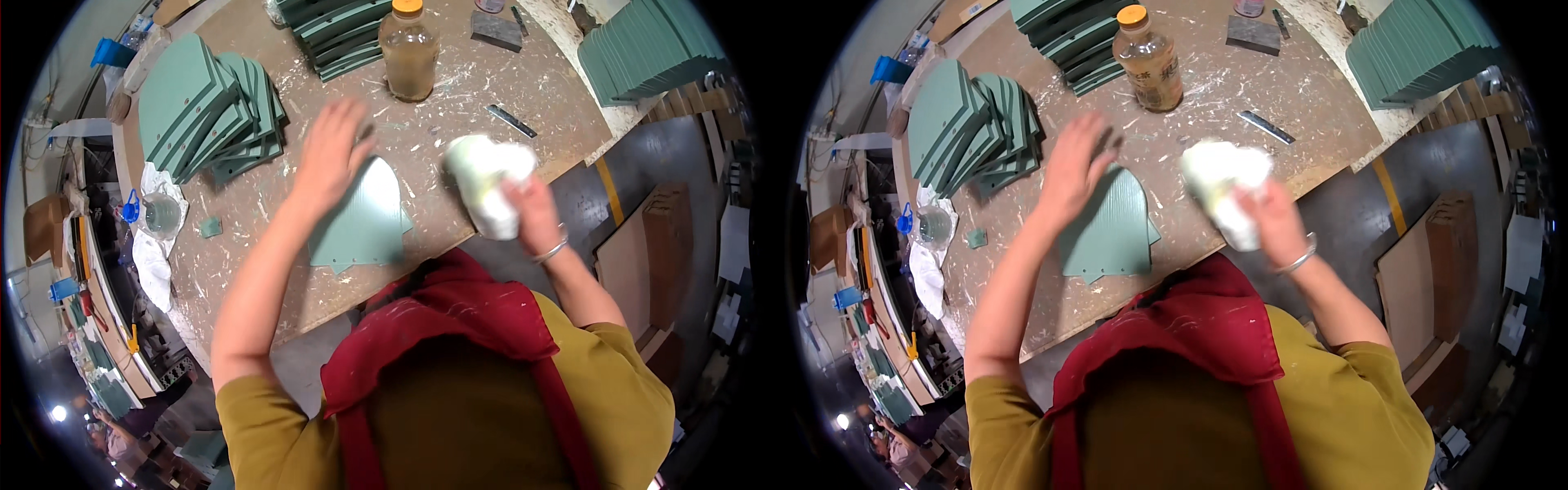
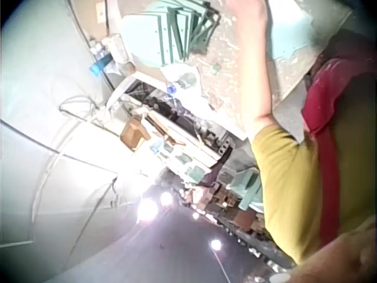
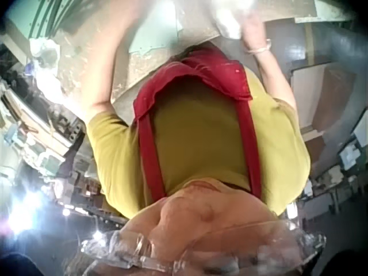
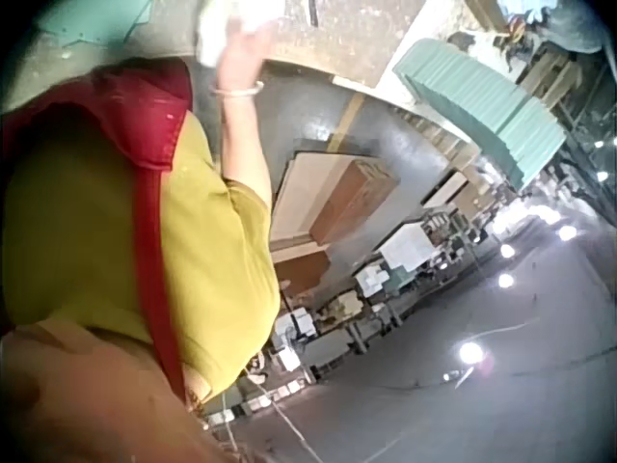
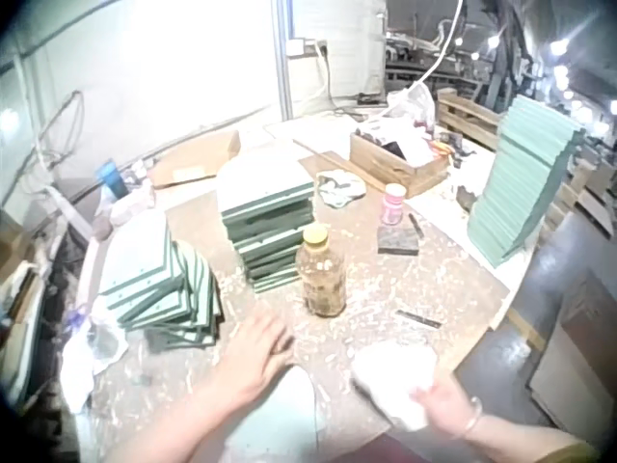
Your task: The person cleans green curved components by wiping them with a white cloth, occasionally applying a liquid from a bottle to the cloth.
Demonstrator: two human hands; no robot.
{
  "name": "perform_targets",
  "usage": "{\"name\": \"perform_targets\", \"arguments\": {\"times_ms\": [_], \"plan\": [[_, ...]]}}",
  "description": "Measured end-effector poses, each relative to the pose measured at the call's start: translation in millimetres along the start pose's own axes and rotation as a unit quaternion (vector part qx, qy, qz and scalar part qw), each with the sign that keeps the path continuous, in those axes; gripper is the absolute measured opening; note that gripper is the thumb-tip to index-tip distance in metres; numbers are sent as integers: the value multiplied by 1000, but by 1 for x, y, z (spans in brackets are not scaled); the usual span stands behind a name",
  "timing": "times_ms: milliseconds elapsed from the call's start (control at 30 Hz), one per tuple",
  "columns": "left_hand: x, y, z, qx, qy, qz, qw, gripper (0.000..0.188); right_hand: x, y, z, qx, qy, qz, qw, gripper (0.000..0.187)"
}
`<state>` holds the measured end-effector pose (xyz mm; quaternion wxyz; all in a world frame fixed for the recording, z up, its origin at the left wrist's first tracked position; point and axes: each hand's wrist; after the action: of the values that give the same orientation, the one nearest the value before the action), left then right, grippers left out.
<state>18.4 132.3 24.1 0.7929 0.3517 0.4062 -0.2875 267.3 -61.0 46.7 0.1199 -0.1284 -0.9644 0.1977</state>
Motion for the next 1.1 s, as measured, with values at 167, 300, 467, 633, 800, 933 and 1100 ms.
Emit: {"name": "perform_targets", "arguments": {"times_ms": [167, 300, 467, 633, 800, 933, 1100], "plan": [[10, -57, 13, -3, 116, -98, 988, 47, 91, 26, 60, -369, -501, -154, 768, 20], [11, -59, 10, -20, 98, -93, 991, 45, 111, 77, 51, -402, -488, -19, 775, 18], [17, -62, 10, -13, 88, -69, 994, 42, 106, -13, 85, -393, -513, -98, 757, 31], [24, -62, 5, -11, 72, -65, 995, 42, 112, 66, 62, -353, -498, 62, 790, 19], [4, -72, 17, 7, -6, 76, 997, 44, 78, 90, 28, -221, -360, 115, 899, 22], [25, -130, 69, 157, -44, -51, 985, 41, 93, 18, 30, -322, -474, 43, 818, 17], [21, -132, 77, 141, -75, -54, 986, 38, 128, 75, 41, -322, -520, 25, 791, 15]]}}
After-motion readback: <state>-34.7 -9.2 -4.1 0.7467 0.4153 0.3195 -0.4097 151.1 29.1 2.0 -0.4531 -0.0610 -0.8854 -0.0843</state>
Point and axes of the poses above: each hand's wrist, its own y-axis towards the middle knuckle, its own x-axis out of the palm, z = x × y, and after that the axes turned 6 degrees about x, right-handed
